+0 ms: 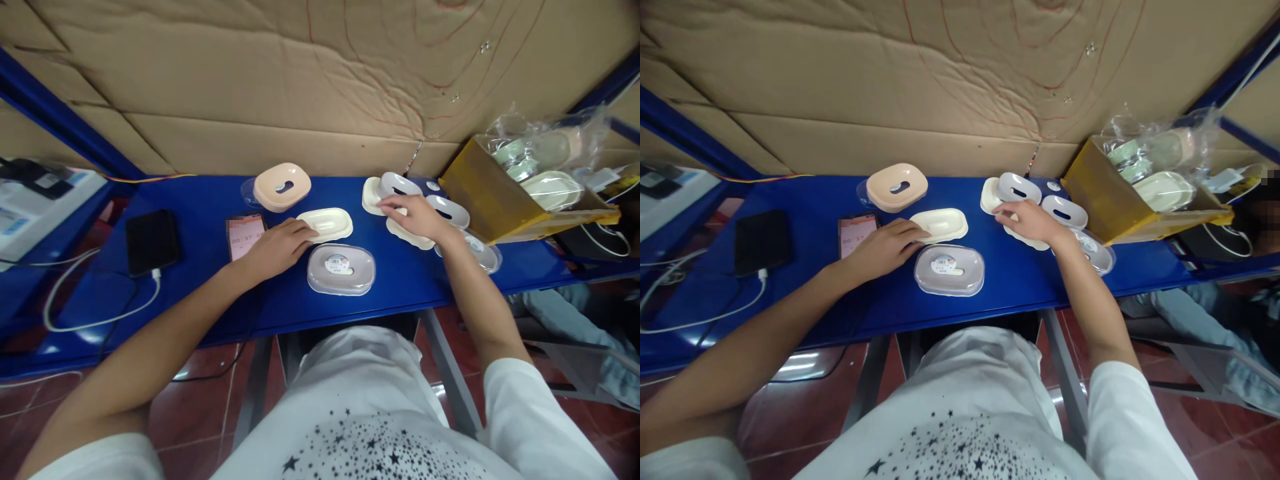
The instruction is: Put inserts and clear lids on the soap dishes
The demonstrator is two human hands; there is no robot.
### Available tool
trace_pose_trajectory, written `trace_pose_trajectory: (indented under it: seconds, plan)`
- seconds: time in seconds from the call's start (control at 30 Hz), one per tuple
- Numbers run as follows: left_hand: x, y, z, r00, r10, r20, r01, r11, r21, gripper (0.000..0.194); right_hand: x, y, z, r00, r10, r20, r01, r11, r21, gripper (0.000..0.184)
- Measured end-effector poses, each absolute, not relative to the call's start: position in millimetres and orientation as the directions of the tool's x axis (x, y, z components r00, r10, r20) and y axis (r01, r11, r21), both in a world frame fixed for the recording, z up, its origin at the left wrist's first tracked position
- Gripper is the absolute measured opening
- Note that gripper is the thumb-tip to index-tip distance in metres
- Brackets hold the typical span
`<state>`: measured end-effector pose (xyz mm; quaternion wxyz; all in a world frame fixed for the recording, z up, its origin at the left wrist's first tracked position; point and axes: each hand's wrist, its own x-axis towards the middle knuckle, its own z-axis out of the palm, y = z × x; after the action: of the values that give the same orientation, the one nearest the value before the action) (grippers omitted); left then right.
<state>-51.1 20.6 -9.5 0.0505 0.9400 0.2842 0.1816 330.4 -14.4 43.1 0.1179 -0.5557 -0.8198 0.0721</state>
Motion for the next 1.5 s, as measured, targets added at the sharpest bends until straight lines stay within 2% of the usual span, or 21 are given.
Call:
trace_pose_trajectory:
  seconds: [0.07, 0.13, 0.23, 0.3, 0.37, 0.43, 0.5, 0.6, 0.67, 0.8, 0.97, 1.17, 1.23, 1.3, 1.4, 1.5]
  plan:
    - [-51.1, 21.4, -11.4, 0.766, 0.547, 0.339, 0.496, -0.837, 0.232, 0.034, 329.3, -2.8, 38.5, -0.275, 0.929, 0.248, 0.923, 0.327, -0.2, 0.045]
    - [-51.1, 23.0, -14.3, 0.758, 0.544, 0.361, 0.481, -0.839, 0.253, 0.034, 332.8, 2.9, 29.8, -0.148, 0.921, 0.36, 0.975, 0.197, -0.102, 0.053]
    - [-51.1, 25.8, -19.7, 0.768, 0.53, 0.359, 0.459, -0.847, 0.268, 0.033, 345.3, 8.8, 15.4, -0.019, 0.945, 0.326, 0.998, 0.035, -0.044, 0.051]
    - [-51.0, 27.1, -23.0, 0.781, 0.522, 0.343, 0.45, -0.851, 0.271, 0.032, 352.1, 12.9, 9.7, 0.03, 0.963, 0.269, 0.999, -0.017, -0.049, 0.044]
    - [-50.8, 27.7, -25.2, 0.78, 0.518, 0.352, 0.444, -0.854, 0.272, 0.03, 351.6, 15.0, 8.9, 0.045, 0.96, 0.275, 0.998, -0.029, -0.065, 0.043]
    - [-50.2, 27.3, -26.4, 0.759, 0.517, 0.397, 0.437, -0.855, 0.277, 0.029, 341.4, 13.0, 11.7, -0.012, 0.938, 0.346, 0.995, 0.046, -0.092, 0.044]
    - [-49.2, 26.1, -26.8, 0.732, 0.512, 0.448, 0.425, -0.858, 0.287, 0.037, 322.8, 6.7, 15.3, -0.158, 0.899, 0.407, 0.967, 0.226, -0.122, 0.044]
    - [-47.6, 23.1, -25.9, 0.716, 0.505, 0.482, 0.403, -0.863, 0.306, 0.052, 290.7, -5.6, 16.6, -0.42, 0.809, 0.411, 0.84, 0.518, -0.161, 0.043]
    - [-47.0, 21.1, -24.7, 0.716, 0.507, 0.48, 0.396, -0.861, 0.32, 0.057, 274.8, -11.9, 14.3, -0.525, 0.758, 0.386, 0.764, 0.62, -0.177, 0.043]
    - [-47.4, 19.4, -23.2, 0.714, 0.537, 0.45, 0.431, -0.843, 0.323, 0.059, 264.7, -15.7, 6.5, -0.604, 0.716, 0.349, 0.704, 0.685, -0.187, 0.041]
    - [-49.0, 21.9, -25.5, 0.714, 0.575, 0.399, 0.494, -0.818, 0.294, 0.041, 265.4, -13.6, -3.7, -0.641, 0.701, 0.312, 0.659, 0.712, -0.243, 0.04]
    - [-49.0, 20.7, -21.8, 0.721, 0.619, 0.31, 0.552, -0.785, 0.283, 0.036, 257.4, -17.9, -1.7, -0.67, 0.71, 0.216, 0.653, 0.703, -0.282, 0.048]
    - [-48.4, 18.5, -18.9, 0.718, 0.626, 0.304, 0.564, -0.779, 0.273, 0.035, 266.6, -19.3, 10.7, -0.63, 0.747, 0.214, 0.692, 0.664, -0.281, 0.047]
    - [-47.9, 16.1, -16.4, 0.708, 0.633, 0.312, 0.573, -0.774, 0.269, 0.034, 286.5, -19.3, 25.1, -0.513, 0.822, 0.248, 0.778, 0.567, -0.271, 0.049]
    - [-47.4, 13.4, -14.0, 0.7, 0.64, 0.316, 0.585, -0.768, 0.259, 0.032, 326.1, -16.4, 36.7, -0.25, 0.929, 0.273, 0.916, 0.319, -0.245, 0.051]
    - [-47.6, 12.5, -12.2, 0.697, 0.655, 0.29, 0.607, -0.755, 0.247, 0.03, 359.4, -12.3, 29.9, -0.027, 0.979, 0.204, 0.984, 0.062, -0.166, 0.055]
